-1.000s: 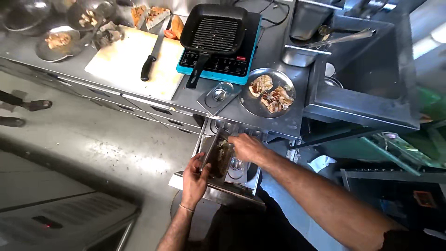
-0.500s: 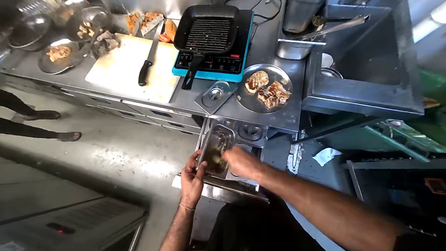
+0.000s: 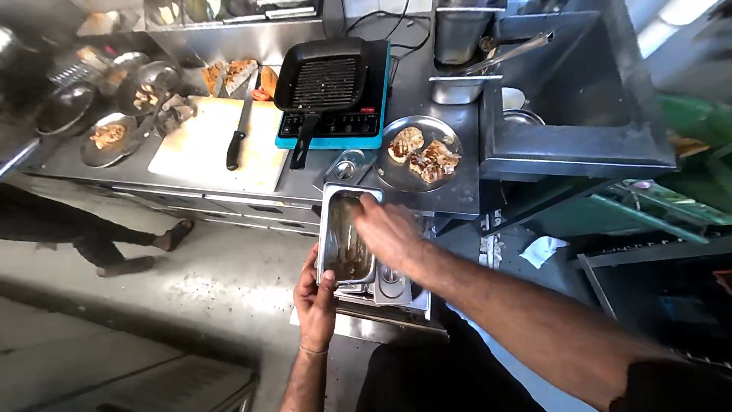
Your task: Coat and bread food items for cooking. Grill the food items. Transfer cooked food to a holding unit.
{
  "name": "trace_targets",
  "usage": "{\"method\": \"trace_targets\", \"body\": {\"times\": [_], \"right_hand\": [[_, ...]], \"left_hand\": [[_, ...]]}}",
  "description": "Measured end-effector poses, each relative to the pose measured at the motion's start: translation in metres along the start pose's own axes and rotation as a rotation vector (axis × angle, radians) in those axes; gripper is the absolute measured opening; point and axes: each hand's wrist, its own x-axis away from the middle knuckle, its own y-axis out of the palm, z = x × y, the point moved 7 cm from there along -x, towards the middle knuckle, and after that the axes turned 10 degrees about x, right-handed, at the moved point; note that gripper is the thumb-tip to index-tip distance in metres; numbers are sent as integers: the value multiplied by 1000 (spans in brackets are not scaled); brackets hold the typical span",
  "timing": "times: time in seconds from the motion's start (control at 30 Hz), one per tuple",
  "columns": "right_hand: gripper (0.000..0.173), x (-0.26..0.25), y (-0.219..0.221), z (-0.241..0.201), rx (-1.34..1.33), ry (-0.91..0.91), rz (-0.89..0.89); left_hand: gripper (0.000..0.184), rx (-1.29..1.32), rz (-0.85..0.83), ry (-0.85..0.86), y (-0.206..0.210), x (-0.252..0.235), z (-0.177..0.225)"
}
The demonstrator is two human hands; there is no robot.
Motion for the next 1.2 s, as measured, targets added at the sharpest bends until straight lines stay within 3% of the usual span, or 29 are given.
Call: {"method": "trace_targets", "body": {"times": [0.13,0.3,0.4,0.43,0.5,0.73,0.9,1.03,1.2], "right_hand": [[16,23,-11,-29,-35,-93,4],[20,-8,-90,3,-196,182,182],[21,-22,-114,9,-222,296,247],[21,-25,-117,10,-222,293,269],[20,-26,-120,7,-177,226,329],[13,20,-100,-29,38,-174,410],[13,13,-144,-8,20,-115,406],[11,27,-128,-19,95,-259,512],[14,27,-139,-13,103,-229,566]], "left_hand": [[6,99,-16,102,18,-26,22],[4,192,-71,186,54,-48,49],[18,213,-94,216,73,-53,53],[16,222,-96,220,76,-55,55],[5,235,-110,236,78,-61,59],[4,272,-173,321,73,-82,90],[7,269,-215,307,75,-87,99],[7,265,-263,311,77,-89,108],[8,235,-306,301,75,-89,109]]}}
